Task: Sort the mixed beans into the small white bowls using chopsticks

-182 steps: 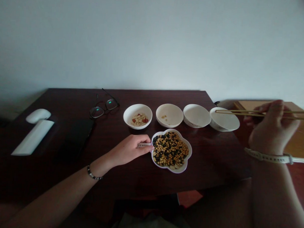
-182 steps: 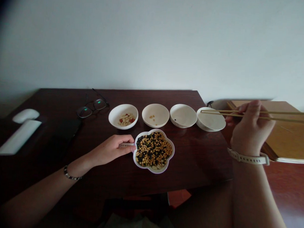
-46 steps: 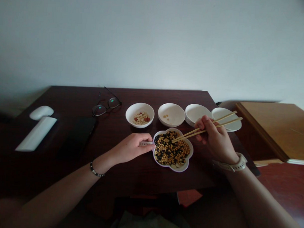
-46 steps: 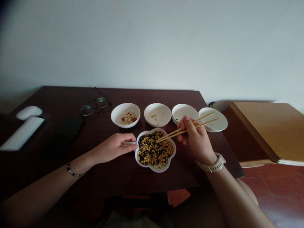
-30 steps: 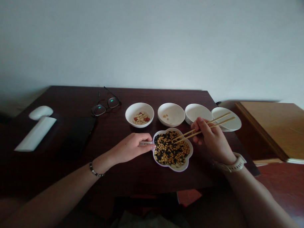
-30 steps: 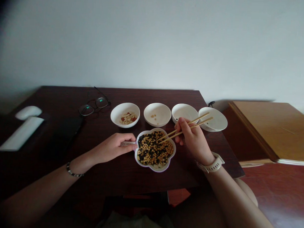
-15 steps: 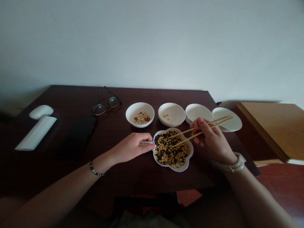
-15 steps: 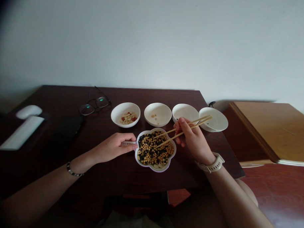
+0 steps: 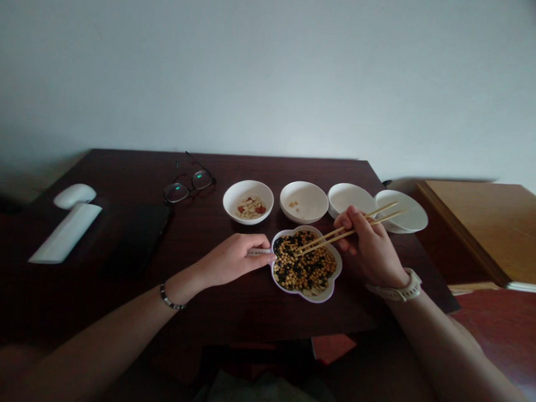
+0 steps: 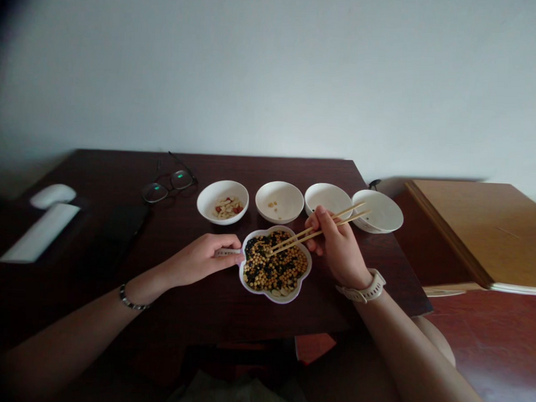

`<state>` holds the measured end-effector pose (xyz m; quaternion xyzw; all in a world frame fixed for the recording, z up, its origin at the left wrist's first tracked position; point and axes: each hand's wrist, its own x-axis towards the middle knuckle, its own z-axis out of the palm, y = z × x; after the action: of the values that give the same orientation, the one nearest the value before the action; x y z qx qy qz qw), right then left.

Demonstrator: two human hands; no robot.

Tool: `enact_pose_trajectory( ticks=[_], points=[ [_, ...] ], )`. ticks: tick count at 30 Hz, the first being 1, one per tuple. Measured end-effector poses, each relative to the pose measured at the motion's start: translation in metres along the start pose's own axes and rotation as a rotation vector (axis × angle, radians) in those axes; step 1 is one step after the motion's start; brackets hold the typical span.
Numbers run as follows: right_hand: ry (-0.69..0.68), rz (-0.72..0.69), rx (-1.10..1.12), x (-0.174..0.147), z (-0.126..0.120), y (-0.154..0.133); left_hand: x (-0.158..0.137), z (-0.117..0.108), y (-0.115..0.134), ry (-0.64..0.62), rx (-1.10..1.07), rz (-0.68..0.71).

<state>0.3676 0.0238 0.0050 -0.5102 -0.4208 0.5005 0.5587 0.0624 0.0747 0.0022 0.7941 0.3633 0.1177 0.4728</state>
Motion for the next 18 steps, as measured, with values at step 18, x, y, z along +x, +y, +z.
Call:
enact_pose_trajectory(
  ticks=[18],
  points=[
    [0.009,-0.018,0.118,0.002,-0.004,-0.013,-0.001,0.002,-0.003,0.007,-0.022,0.007]
  ],
)
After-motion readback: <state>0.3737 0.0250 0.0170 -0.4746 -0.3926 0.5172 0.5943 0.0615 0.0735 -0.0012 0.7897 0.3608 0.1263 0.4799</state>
